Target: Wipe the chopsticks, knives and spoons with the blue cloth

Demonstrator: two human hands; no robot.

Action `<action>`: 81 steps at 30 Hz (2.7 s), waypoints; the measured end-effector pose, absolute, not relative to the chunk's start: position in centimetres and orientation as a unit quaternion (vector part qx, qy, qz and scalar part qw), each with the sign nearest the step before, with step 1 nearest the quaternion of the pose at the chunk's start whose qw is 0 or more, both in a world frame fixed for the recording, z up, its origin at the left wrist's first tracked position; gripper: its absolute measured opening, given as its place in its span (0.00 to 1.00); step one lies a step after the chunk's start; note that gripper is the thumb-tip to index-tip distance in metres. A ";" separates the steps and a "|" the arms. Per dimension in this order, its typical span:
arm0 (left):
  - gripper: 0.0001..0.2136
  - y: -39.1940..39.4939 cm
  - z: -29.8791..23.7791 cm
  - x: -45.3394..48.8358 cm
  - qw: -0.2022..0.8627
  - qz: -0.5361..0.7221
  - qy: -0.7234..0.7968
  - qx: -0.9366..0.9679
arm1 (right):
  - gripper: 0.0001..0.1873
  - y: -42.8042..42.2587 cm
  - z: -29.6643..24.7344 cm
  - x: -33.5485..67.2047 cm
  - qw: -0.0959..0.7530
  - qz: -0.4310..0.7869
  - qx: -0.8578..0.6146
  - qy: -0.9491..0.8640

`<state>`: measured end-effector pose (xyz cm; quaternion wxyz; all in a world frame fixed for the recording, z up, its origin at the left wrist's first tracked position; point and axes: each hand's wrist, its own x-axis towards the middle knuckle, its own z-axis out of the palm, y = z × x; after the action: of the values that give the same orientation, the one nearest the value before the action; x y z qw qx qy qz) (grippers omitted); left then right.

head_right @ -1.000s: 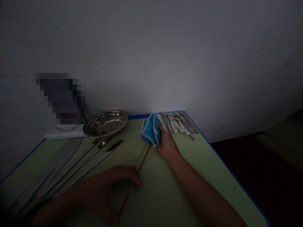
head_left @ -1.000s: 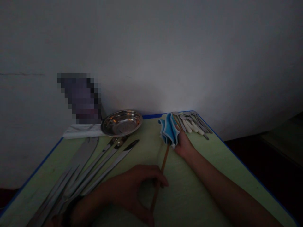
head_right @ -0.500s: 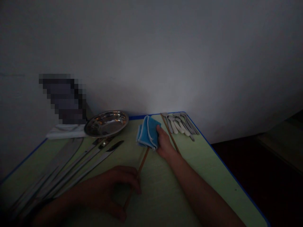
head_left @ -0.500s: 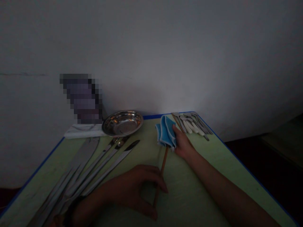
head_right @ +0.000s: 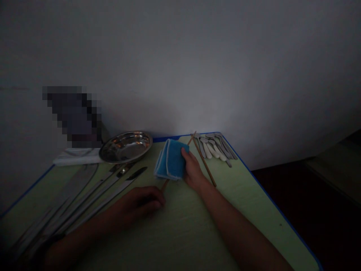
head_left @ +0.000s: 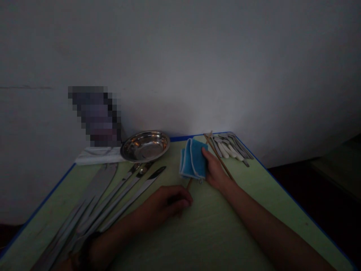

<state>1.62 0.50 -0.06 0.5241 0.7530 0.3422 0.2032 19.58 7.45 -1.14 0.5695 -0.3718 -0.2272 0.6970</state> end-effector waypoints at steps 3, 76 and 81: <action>0.06 0.4 0.0 1.8 0.506 0.199 0.358 0.759 | 0.11 7.1 -0.9 19.5 0.555 0.704 -0.369 -0.244; 0.31 -0.2 1.5 0.5 0.522 0.120 0.254 0.805 | 0.15 7.9 -1.0 20.2 0.530 0.736 -0.393 -0.155; 0.24 -0.1 1.2 0.8 0.510 0.134 0.269 0.806 | 0.12 8.0 -1.8 19.9 0.567 0.702 -0.394 -0.175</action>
<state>0.76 -0.11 1.21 0.5105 0.8058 0.2685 0.1341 19.93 8.05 -1.81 0.5667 -0.3938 -0.1749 0.7023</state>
